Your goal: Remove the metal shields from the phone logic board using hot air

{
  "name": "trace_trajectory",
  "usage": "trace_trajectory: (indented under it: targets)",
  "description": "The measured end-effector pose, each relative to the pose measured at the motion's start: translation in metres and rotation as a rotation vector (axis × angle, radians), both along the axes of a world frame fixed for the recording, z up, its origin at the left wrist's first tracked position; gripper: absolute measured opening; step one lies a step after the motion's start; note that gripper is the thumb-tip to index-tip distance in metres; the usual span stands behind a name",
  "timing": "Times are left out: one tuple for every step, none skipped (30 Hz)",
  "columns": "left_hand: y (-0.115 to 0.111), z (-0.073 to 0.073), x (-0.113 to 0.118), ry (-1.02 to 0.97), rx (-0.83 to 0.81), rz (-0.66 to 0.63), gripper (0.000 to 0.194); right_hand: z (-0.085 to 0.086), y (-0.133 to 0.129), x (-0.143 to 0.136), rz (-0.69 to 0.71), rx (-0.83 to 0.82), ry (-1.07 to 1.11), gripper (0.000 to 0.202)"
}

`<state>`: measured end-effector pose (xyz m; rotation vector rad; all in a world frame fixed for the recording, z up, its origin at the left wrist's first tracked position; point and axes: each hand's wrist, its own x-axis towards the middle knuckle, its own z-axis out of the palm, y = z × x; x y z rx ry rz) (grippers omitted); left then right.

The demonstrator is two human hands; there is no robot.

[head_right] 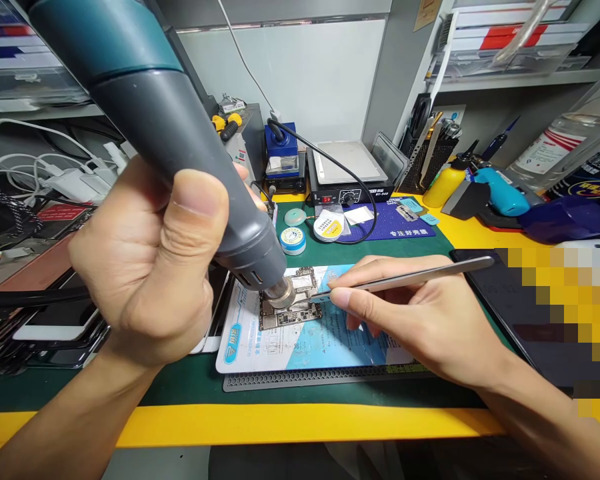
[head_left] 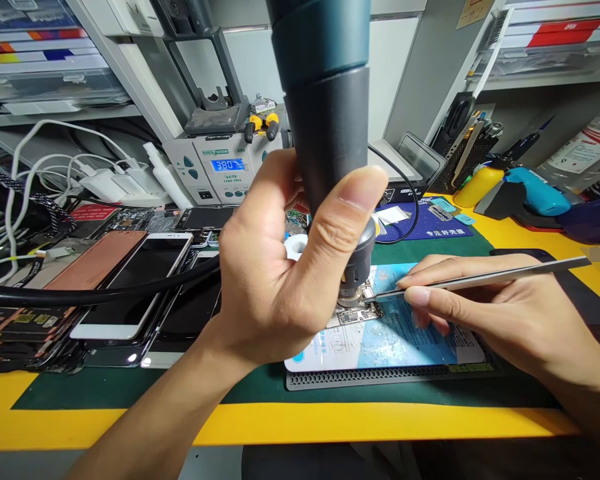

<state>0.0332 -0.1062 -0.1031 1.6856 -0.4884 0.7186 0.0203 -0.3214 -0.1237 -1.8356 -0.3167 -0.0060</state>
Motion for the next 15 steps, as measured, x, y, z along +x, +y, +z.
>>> trace_trajectory:
  targets:
    - [0.0003, 0.0001, 0.0, -0.004, 0.005, 0.009, 0.021, -0.0001, -0.0001, -0.0002, 0.0, 0.002, 0.001, 0.009]
    - [0.0007, 0.0004, 0.0, -0.003, 0.012, 0.015, 0.021, -0.0001, -0.0001, -0.0003, 0.005, 0.003, 0.002, 0.009]
    - [0.0011, 0.0006, 0.0001, 0.001, 0.017, 0.019, 0.02, -0.0001, 0.0, -0.0003, 0.006, 0.003, 0.003, 0.008]
    - [0.0013, 0.0008, 0.0002, 0.003, 0.018, 0.017, 0.02, 0.0, 0.0001, -0.0002, 0.009, 0.006, 0.004, 0.008]
    - [0.0013, 0.0008, 0.0005, 0.005, 0.015, 0.013, 0.02, 0.0, 0.0002, 0.0001, 0.012, 0.008, 0.003, 0.008]
    - [0.0011, 0.0007, 0.0008, 0.007, 0.01, 0.006, 0.02, 0.0, 0.0002, 0.0005, 0.015, 0.009, 0.005, 0.008]
    - [0.0007, 0.0005, 0.0013, 0.005, 0.008, -0.002, 0.02, -0.0001, 0.0001, 0.0009, 0.017, 0.01, 0.012, 0.009]
    - [0.0002, 0.0004, 0.0019, -0.004, 0.006, -0.003, 0.019, -0.0003, -0.0002, 0.0013, 0.017, 0.016, 0.018, 0.009]
    - [-0.0002, 0.0004, 0.0027, -0.02, 0.001, -0.002, 0.02, -0.0007, -0.0008, 0.0017, 0.019, 0.025, 0.025, 0.009]
    - [-0.0004, 0.0006, 0.0035, -0.036, -0.004, 0.001, 0.02, -0.0011, -0.0016, 0.002, 0.022, 0.035, 0.032, 0.008]
    - [-0.0003, 0.0011, 0.0044, -0.047, -0.014, 0.009, 0.02, -0.0017, -0.0025, 0.0022, 0.025, 0.045, 0.041, 0.008]
    - [0.0002, 0.0018, 0.0054, -0.057, -0.029, 0.019, 0.02, -0.0024, -0.0034, 0.0023, 0.027, 0.054, 0.05, 0.007]
    - [0.001, 0.0027, 0.0065, -0.068, -0.05, 0.027, 0.02, -0.0033, -0.0044, 0.0025, 0.031, 0.063, 0.061, 0.007]
    - [0.0022, 0.0038, 0.0076, -0.078, -0.072, 0.03, 0.021, -0.0042, -0.0053, 0.0027, 0.033, 0.071, 0.075, 0.008]
    - [0.0036, 0.0052, 0.0086, -0.092, -0.092, 0.028, 0.021, -0.0053, -0.0061, 0.003, 0.032, 0.076, 0.091, 0.009]
